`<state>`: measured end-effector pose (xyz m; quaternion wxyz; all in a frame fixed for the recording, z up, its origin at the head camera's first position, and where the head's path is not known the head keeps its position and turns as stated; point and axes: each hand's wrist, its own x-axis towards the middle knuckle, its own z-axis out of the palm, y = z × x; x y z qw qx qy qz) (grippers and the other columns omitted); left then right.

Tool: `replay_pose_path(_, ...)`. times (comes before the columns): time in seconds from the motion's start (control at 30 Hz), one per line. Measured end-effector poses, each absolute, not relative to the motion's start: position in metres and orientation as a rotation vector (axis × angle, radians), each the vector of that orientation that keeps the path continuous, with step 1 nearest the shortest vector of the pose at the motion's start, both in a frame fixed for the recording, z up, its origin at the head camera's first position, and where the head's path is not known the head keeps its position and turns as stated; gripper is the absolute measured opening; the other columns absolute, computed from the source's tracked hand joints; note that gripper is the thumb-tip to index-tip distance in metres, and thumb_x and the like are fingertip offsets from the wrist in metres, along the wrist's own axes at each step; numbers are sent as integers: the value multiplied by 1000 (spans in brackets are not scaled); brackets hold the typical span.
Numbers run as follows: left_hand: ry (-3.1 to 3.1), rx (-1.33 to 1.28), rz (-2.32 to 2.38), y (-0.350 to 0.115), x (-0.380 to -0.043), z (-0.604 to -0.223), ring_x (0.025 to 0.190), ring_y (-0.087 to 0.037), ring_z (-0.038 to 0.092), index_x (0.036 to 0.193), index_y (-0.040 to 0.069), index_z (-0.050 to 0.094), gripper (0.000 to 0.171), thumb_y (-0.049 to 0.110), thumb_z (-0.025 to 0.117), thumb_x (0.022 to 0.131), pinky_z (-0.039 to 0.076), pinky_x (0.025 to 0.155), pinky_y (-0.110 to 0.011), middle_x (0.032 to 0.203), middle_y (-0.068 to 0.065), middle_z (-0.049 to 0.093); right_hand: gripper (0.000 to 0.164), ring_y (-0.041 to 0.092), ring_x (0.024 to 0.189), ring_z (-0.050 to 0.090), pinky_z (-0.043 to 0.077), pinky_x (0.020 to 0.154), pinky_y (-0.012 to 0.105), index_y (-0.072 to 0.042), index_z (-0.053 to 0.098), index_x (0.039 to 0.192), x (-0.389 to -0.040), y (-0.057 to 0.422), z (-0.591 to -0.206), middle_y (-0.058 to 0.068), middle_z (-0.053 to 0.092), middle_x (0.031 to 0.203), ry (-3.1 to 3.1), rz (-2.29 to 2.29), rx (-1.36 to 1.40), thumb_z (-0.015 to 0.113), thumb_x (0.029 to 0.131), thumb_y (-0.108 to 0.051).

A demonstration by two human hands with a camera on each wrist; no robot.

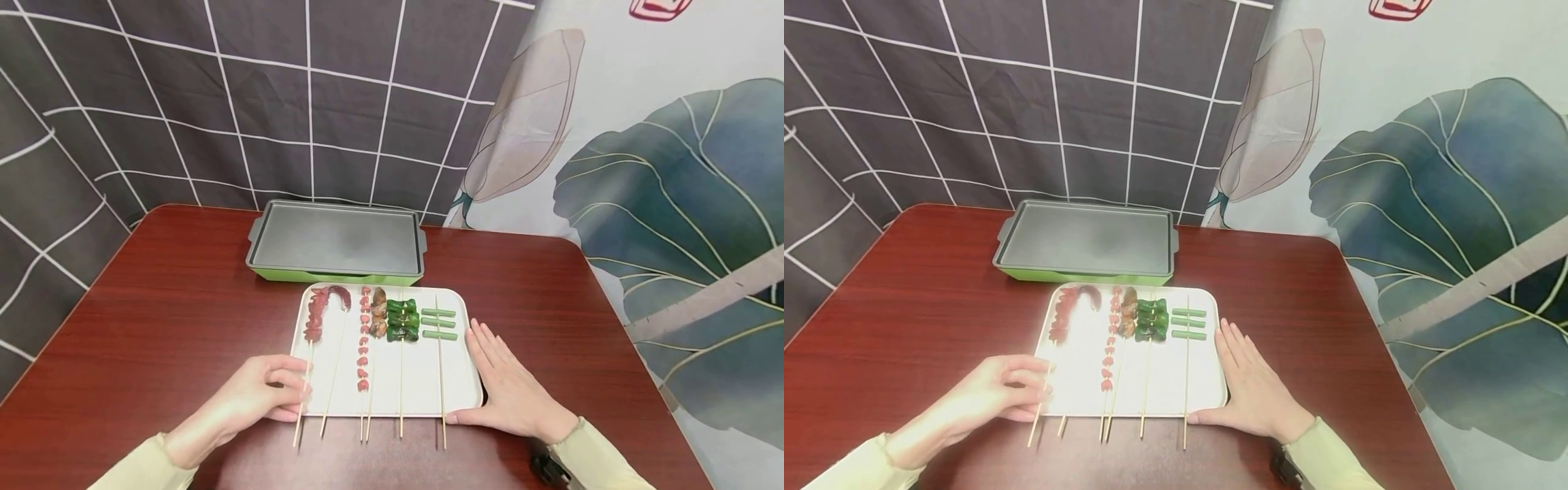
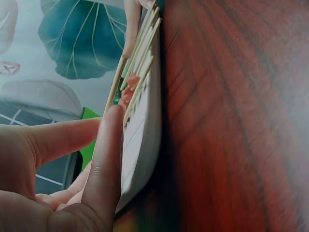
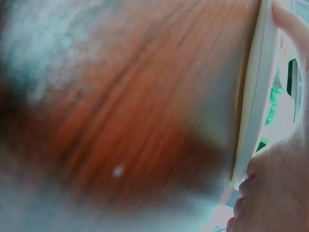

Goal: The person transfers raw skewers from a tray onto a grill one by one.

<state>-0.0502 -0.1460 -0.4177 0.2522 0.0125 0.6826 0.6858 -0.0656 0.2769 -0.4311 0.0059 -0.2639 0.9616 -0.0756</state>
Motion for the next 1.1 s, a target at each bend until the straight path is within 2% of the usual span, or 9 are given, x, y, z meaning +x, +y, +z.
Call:
replay_pose_path(0.47, 1910, 110, 1850, -149, -56, -398, 80, -27, 70, 132, -19, 51, 53, -5, 71, 86, 64, 72, -42, 98, -19, 69, 134, 39, 152, 14, 19, 123, 51, 9, 21, 157, -65, 277, -431, 25, 11, 165, 3007, -243, -837, 62, 73, -88)
replay_pose_path(0.93, 1945, 187, 1843, -145, -56, -387, 81, -31, 71, 126, -18, 56, 44, -4, 71, 87, 64, 71, -42, 97, -24, 70, 133, 38, 152, 15, 21, 122, 52, 9, 24, 157, -66, 276, -428, 26, 12, 165, 3006, -251, -828, 62, 73, -87)
replay_pose_path(1.1, 2007, 157, 1867, -152, -67, -381, 84, -27, 72, 127, -17, 56, 42, -5, 70, 90, 64, 72, -41, 101, -24, 71, 133, 38, 152, 15, 22, 122, 53, 8, 23, 157, -65, 276, -428, 25, 13, 165, 2999, -248, -814, 62, 73, -88)
